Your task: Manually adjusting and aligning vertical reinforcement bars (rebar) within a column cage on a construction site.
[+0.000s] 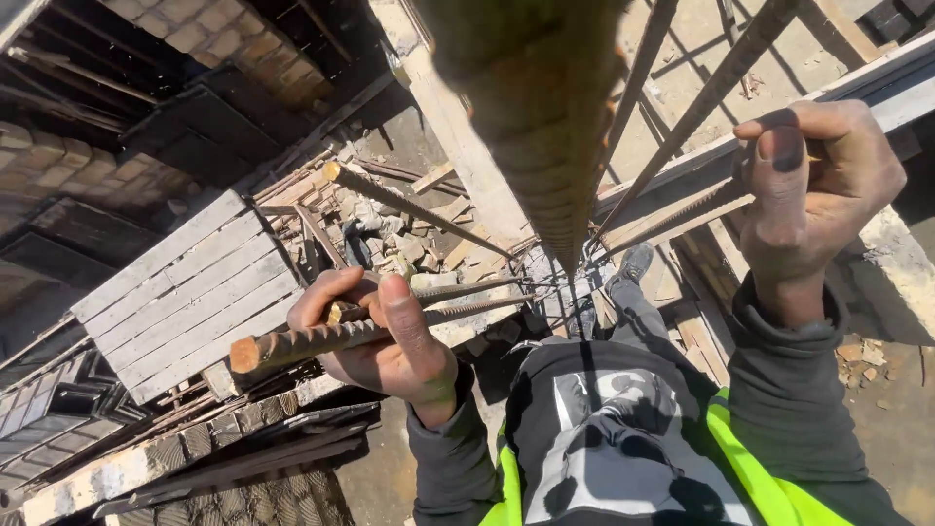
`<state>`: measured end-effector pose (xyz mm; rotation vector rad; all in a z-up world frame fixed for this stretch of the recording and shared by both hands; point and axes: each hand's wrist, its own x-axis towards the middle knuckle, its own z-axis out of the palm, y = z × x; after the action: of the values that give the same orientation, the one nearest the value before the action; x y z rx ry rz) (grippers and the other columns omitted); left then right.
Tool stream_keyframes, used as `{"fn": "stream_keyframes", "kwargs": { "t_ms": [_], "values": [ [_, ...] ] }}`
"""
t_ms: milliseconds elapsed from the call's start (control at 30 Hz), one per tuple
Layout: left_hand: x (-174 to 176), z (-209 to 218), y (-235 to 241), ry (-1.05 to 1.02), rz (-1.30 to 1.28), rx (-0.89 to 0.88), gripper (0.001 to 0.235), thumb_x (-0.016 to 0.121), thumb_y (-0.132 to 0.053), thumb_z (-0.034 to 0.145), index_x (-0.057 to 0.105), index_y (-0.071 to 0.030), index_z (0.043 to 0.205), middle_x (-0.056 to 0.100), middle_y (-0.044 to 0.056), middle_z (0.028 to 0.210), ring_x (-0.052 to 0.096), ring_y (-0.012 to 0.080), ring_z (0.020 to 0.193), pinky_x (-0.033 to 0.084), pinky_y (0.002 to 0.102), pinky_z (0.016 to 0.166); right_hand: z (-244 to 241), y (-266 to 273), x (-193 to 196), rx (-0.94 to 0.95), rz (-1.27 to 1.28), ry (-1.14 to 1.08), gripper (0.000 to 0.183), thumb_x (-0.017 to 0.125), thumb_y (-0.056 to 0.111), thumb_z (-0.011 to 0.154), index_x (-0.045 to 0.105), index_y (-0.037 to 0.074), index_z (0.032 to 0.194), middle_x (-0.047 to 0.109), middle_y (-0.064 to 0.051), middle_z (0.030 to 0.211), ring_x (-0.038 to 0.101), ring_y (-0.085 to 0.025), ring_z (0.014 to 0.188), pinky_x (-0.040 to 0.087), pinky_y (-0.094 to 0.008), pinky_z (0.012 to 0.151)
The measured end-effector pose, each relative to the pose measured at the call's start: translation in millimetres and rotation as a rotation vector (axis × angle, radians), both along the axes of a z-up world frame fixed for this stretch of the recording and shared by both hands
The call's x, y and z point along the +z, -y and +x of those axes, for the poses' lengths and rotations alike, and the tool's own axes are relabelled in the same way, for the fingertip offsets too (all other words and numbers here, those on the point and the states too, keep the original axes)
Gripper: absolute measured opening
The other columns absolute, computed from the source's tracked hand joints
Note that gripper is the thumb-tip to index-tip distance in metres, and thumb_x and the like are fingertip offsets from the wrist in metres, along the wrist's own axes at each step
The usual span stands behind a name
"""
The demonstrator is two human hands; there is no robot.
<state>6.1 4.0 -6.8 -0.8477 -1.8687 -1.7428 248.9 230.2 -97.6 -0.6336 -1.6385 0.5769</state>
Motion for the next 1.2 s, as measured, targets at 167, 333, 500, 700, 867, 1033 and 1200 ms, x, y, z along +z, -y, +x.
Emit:
{"fn": "stream_keyframes", "kwargs": {
  "t_ms": [167,333,500,700,867,1033,1200],
  "values": [
    [5.9,31.8,-12.9,0.098,0.031,-0.03,0.028,0.074,-0.037,0.114,0.064,-0.015,0.128,0.06,0.005,0.123,0.054,0.0132,0.092,0.045,0.031,0.077,20.7,-8.6,-4.0,0.126,-0.213,-0.176,0.038,0.07,0.029,0.144,0.066,-0.008,0.138,0.059,-0.019,0.106,0.058,-0.026,0.083,0.047,-0.039,0.077],
    [10.7,37.5,-20.7,0.137,-0.002,-0.177,0.028,0.075,-0.032,0.116,0.065,-0.011,0.132,0.064,0.008,0.132,0.044,0.0066,0.074,0.04,0.025,0.07,45.1,-31.7,-17.3,0.214,-0.275,-0.101,0.038,0.05,0.028,0.152,0.048,0.004,0.122,0.036,-0.006,0.094,0.034,-0.018,0.078,0.034,-0.036,0.079],
    [3.2,33.4,-55.1,0.216,-0.009,-0.131,0.031,0.076,-0.039,0.112,0.068,-0.012,0.126,0.046,-0.004,0.086,0.054,0.0085,0.069,0.047,0.028,0.068,35.1,-88.6,-1.9,0.368,-0.541,-0.04,0.029,0.046,0.04,0.143,0.057,0.014,0.136,0.017,0.012,0.075,0.014,-0.003,0.066,0.017,-0.025,0.07],
    [-2.0,27.4,-65.1,0.186,0.052,-0.183,0.024,0.072,-0.036,0.117,0.062,-0.015,0.122,0.035,-0.007,0.08,0.043,0.0081,0.067,0.041,0.029,0.067,29.7,-82.6,10.4,0.496,-0.438,0.043,0.049,0.046,0.046,0.145,0.057,-0.001,0.14,0.016,0.005,0.081,0.017,-0.008,0.068,0.021,-0.03,0.07],
    [-9.5,10.5,-57.7,0.233,0.079,-0.234,0.022,0.072,-0.033,0.119,0.064,-0.014,0.125,0.032,-0.011,0.069,0.037,0.0057,0.06,0.036,0.029,0.063,5.3,-63.4,27.8,0.461,-0.434,-0.008,0.046,0.07,0.048,0.13,0.071,0.002,0.13,0.039,0.005,0.08,0.034,-0.007,0.07,0.027,-0.027,0.067],
    [-13.6,-0.5,-40.6,0.193,0.008,-0.18,0.025,0.073,-0.036,0.118,0.065,-0.014,0.126,0.047,-0.005,0.088,0.046,0.0078,0.073,0.045,0.029,0.069,-3.3,-45.9,24.2,0.345,-0.352,0.116,0.035,0.068,0.036,0.125,0.076,0.003,0.134,0.063,-0.005,0.094,0.059,-0.015,0.082,0.049,-0.03,0.074],
    [-20.3,-11.1,-28.5,0.18,-0.007,-0.118,0.025,0.075,-0.032,0.117,0.063,-0.013,0.128,0.04,-0.005,0.084,0.045,0.0092,0.076,0.047,0.03,0.073,-23.8,-39.8,24.5,0.325,-0.279,0.145,0.028,0.068,0.025,0.122,0.077,0.002,0.134,0.083,-0.013,0.131,0.075,-0.025,0.114,0.06,-0.038,0.1]
  ]
}}
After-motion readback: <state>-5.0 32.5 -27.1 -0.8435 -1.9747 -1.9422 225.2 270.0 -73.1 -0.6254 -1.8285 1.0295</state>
